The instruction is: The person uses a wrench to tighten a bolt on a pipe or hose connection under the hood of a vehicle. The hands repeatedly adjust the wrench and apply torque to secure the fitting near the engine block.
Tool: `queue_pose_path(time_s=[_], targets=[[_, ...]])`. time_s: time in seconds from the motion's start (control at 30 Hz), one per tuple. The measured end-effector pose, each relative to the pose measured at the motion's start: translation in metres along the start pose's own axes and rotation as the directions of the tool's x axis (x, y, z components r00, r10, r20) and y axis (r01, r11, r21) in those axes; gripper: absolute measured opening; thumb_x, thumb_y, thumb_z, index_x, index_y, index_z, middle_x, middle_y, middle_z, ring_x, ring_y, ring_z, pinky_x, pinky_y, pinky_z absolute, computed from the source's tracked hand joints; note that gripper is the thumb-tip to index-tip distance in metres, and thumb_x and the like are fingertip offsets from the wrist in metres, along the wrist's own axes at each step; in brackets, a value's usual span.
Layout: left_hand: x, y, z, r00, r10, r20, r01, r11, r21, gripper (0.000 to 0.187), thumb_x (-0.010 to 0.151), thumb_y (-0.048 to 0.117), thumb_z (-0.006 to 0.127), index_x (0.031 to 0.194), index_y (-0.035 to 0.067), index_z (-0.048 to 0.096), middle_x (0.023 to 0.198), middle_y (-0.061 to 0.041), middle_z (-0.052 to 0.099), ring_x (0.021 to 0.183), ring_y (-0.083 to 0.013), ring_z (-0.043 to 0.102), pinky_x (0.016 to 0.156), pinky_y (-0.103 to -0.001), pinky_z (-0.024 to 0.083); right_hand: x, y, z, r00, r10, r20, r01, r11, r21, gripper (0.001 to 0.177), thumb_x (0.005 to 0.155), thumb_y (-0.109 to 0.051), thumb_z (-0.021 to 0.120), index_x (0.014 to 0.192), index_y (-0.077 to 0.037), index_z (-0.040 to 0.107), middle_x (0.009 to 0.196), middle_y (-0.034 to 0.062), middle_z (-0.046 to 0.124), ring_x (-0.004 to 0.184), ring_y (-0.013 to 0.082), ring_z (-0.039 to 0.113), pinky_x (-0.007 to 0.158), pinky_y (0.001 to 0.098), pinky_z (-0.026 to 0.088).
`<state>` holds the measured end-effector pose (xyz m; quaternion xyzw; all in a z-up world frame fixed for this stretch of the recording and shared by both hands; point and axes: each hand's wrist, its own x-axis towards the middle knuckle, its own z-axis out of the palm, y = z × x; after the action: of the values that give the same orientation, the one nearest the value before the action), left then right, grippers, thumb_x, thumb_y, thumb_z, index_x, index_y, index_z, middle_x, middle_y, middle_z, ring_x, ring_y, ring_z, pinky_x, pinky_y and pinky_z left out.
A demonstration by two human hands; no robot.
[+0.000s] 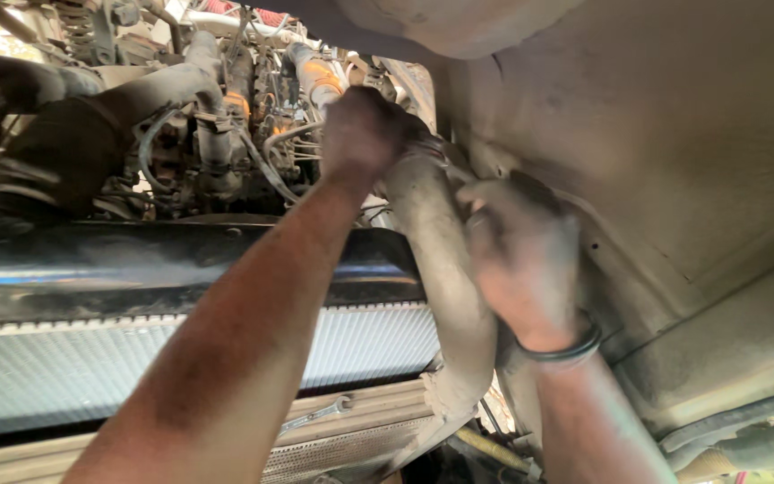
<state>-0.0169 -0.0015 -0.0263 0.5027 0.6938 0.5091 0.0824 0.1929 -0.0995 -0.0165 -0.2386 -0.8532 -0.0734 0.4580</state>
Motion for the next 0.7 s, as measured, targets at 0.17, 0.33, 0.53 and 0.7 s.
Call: queue_pose_path(time_s=[0.17,0.33,0.53,0.7], targets=[[0.014,-0.016,0.019,0.971,0.192,-0.143,-0.203,0.977,-0.07,0.029,0.089,0.032,0.064,0.086,0.008,0.08,0.096,-0.022,0.075,0.094,-0.0392,0.07,0.089,-0.05,0.055,0.019,0.021,0.005,0.98,-0.039,-0.196,0.034,0.999,-0.03,0.016,0.094,0.001,0.054,0.101,0.0,0.068,0.089,0.0164,0.072,0.082,0.0327,0.073,0.075,0.0431,0.055],[0.018,-0.03,0.037,0.832,0.534,-0.149,-0.512,0.844,0.159,0.022,0.079,0.016,0.061,0.084,0.012,0.082,0.093,-0.019,0.075,0.095,-0.0419,0.065,0.091,-0.05,0.046,0.065,0.057,0.0,0.981,0.128,-0.145,-0.137,0.989,-0.054,0.012,0.097,-0.005,0.058,0.1,0.0,0.069,0.081,0.0187,0.07,0.076,0.0347,0.071,0.071,0.0461,0.051],[0.009,-0.027,0.032,0.887,0.463,-0.002,-0.463,0.886,0.008,0.026,0.082,0.009,0.057,0.095,0.01,0.08,0.107,-0.019,0.072,0.109,-0.0346,0.066,0.105,-0.041,0.046,0.09,0.077,0.0,0.97,-0.185,-0.158,0.155,0.97,-0.189,0.013,0.092,0.002,0.059,0.098,0.001,0.07,0.101,0.0197,0.073,0.094,0.0393,0.072,0.085,0.0478,0.055],[-0.004,-0.024,0.023,0.884,0.467,0.01,-0.467,0.884,-0.037,0.022,0.084,0.016,0.065,0.1,0.004,0.076,0.111,-0.023,0.069,0.111,-0.0364,0.064,0.102,-0.042,0.048,0.086,0.068,0.008,0.964,-0.134,-0.228,0.106,0.986,-0.132,0.009,0.094,0.0,0.065,0.102,0.003,0.069,0.096,0.0208,0.072,0.088,0.039,0.072,0.079,0.0461,0.054]])
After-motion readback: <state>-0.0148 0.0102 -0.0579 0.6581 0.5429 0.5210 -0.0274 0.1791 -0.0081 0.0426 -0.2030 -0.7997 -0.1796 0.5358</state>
